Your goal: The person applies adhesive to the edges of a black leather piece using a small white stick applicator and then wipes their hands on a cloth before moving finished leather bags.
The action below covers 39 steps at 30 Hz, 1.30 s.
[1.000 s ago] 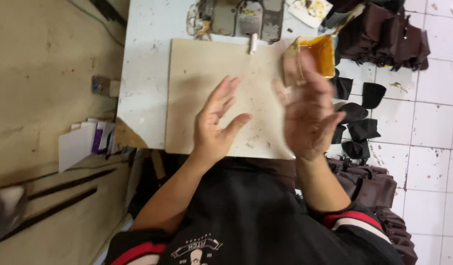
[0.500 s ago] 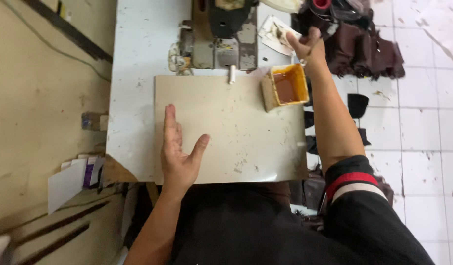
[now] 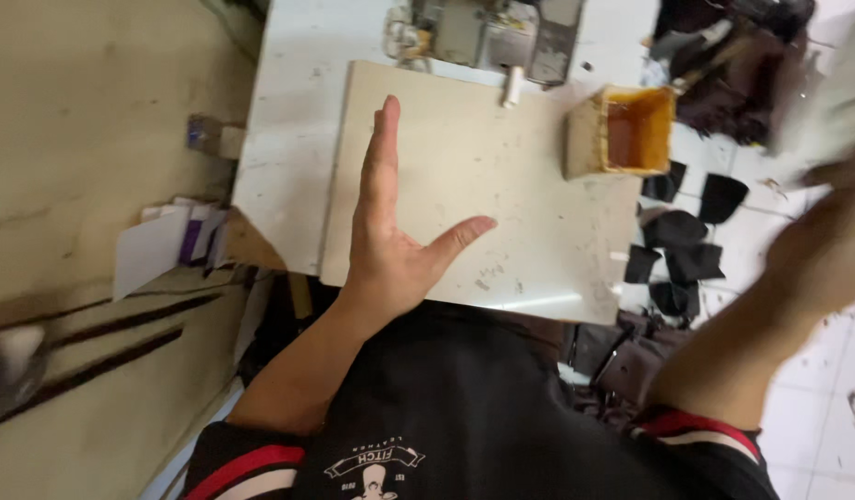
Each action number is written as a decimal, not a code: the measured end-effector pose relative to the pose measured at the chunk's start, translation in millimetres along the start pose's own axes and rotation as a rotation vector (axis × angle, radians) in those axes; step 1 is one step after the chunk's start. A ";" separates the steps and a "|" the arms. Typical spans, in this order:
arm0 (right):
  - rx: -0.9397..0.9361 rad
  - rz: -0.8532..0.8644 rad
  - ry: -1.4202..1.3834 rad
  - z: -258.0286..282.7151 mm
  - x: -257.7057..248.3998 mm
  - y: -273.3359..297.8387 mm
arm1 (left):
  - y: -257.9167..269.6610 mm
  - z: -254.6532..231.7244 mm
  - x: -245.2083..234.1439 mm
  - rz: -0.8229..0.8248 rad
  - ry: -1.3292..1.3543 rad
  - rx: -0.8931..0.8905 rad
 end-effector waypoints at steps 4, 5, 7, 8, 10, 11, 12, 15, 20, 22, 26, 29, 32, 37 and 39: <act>0.013 0.325 -0.253 230.3 79.5 144.9 | 2.4 -16.5 20.7 0.084 -0.055 -0.009; -0.043 0.582 -0.287 240.3 94.0 160.7 | 3.9 -18.4 23.7 0.086 -0.071 -0.005; 0.168 0.635 -0.559 238.4 100.5 180.9 | 0.4 -21.7 22.2 0.080 -0.036 -0.017; 0.389 0.686 -0.830 237.7 107.2 192.1 | -0.8 -23.1 18.7 0.070 -0.005 -0.033; 0.508 0.765 -0.962 252.5 114.3 187.4 | -6.0 -33.8 10.8 0.094 0.030 -0.086; 0.632 0.829 -1.082 259.4 117.2 185.3 | -8.5 -38.5 8.2 0.131 0.075 -0.138; 0.633 0.835 -1.084 263.1 123.3 186.4 | -7.4 -39.6 11.2 0.126 0.073 -0.139; 0.440 0.703 -0.862 269.5 132.4 190.4 | -1.4 -36.7 21.0 0.089 0.209 -0.392; 0.322 0.611 -0.633 265.7 133.5 196.9 | -1.0 -37.6 19.8 0.065 0.314 -0.389; 0.335 0.584 -0.642 266.7 134.3 199.4 | 0.2 -37.5 18.2 0.071 0.359 -0.380; 0.362 0.505 -0.675 271.4 135.4 202.1 | 1.1 -38.2 18.9 0.084 0.416 -0.375; 0.319 0.488 -0.851 264.8 136.1 200.3 | -2.4 -36.4 14.9 0.151 0.521 -0.461; -0.151 0.161 -0.228 235.7 117.1 183.4 | 3.8 -17.3 -4.2 0.032 0.321 -0.156; -0.535 0.284 -0.036 273.4 126.8 190.7 | 10.7 -3.8 14.2 -0.212 -0.374 0.236; -0.527 0.346 -0.083 281.4 136.2 202.3 | 16.1 1.3 23.7 -0.186 -0.526 0.369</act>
Point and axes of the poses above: each hand's wrist, its own y-axis away from the middle knuckle, its own x-axis out of the palm, z = x × y, the point moved 1 cm from there along -y, towards the middle knuckle, and after that the axes turned 3 degrees about -z, right-handed, at the moved point
